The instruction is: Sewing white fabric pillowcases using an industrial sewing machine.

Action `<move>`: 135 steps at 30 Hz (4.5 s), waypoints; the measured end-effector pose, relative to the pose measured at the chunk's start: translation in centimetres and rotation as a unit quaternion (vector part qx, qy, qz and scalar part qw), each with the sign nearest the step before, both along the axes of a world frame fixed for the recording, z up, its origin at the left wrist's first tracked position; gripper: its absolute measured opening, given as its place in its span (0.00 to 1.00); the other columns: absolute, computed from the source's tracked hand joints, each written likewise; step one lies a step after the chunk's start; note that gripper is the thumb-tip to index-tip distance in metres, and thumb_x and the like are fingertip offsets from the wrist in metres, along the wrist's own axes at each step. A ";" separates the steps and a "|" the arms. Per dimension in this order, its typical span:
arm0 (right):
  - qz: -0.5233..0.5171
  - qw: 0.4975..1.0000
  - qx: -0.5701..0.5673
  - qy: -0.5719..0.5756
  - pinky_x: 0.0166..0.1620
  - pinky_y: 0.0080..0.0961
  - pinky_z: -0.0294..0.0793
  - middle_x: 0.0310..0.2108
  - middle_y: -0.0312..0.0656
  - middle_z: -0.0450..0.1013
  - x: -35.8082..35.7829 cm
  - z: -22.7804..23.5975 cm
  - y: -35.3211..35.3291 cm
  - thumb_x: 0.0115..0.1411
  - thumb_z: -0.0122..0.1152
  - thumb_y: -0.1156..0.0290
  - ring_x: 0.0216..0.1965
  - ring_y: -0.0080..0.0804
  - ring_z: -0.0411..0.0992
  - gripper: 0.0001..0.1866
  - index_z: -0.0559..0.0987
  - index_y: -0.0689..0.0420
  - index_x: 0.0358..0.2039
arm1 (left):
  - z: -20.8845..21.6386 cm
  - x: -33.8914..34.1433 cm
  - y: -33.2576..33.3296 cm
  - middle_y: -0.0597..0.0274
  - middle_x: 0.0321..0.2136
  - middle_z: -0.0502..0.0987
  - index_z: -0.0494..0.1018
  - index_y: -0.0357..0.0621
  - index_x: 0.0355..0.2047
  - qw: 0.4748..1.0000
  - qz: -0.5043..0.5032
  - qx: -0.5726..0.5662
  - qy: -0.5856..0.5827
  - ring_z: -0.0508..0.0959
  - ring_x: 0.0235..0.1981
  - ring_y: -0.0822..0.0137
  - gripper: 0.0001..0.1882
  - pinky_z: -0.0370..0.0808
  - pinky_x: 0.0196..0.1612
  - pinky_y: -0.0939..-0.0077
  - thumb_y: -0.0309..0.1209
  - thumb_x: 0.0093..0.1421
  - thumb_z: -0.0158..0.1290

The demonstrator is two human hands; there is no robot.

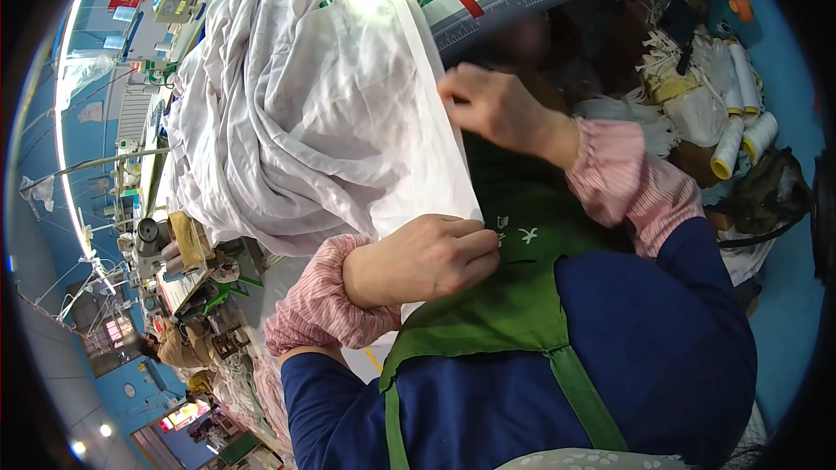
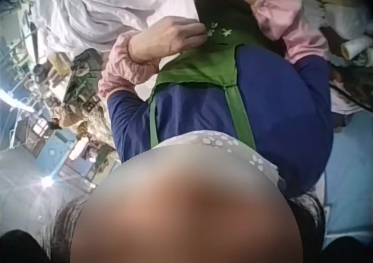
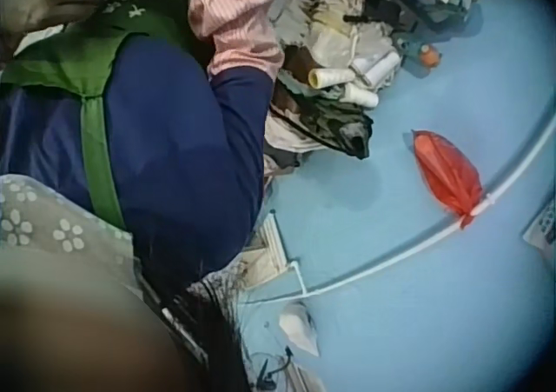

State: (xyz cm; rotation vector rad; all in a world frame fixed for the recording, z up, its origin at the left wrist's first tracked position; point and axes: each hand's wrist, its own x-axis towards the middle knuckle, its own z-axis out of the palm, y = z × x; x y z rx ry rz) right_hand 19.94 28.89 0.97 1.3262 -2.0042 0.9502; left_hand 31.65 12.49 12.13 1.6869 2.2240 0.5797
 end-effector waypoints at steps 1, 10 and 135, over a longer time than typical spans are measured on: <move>0.024 0.999 -0.008 0.043 0.27 0.23 0.72 0.39 0.35 0.72 1.1 0.2 0.5 0.44 0.61 0.76 0.34 0.30 0.71 0.06 0.77 0.59 0.26 | 0.1 -0.2 0.3 0.58 0.29 0.69 0.72 0.35 0.31 1.000 0.008 0.012 0.002 0.74 0.29 0.63 0.11 0.75 0.31 0.71 0.26 0.46 0.54; 0.142 0.989 0.019 0.047 0.23 0.23 0.70 0.37 0.40 0.75 5.7 -1.5 5.7 0.42 0.59 0.76 0.31 0.27 0.72 0.03 0.76 0.60 0.21 | -3.1 -3.0 1.3 0.59 0.25 0.66 0.70 0.36 0.29 0.998 -0.057 0.026 -0.024 0.73 0.28 0.63 0.07 0.74 0.29 0.71 0.26 0.50 0.51; 0.187 0.489 0.050 -0.850 0.42 0.19 0.71 0.35 0.34 0.78 2.2 -7.8 0.6 0.65 0.58 0.59 0.36 0.19 0.71 0.19 0.80 0.65 0.42 | -13.9 -36.9 -26.5 0.29 0.59 0.61 0.63 0.38 0.59 0.756 0.625 -0.018 0.191 0.60 0.60 0.35 0.32 0.56 0.64 0.57 0.51 0.66 0.40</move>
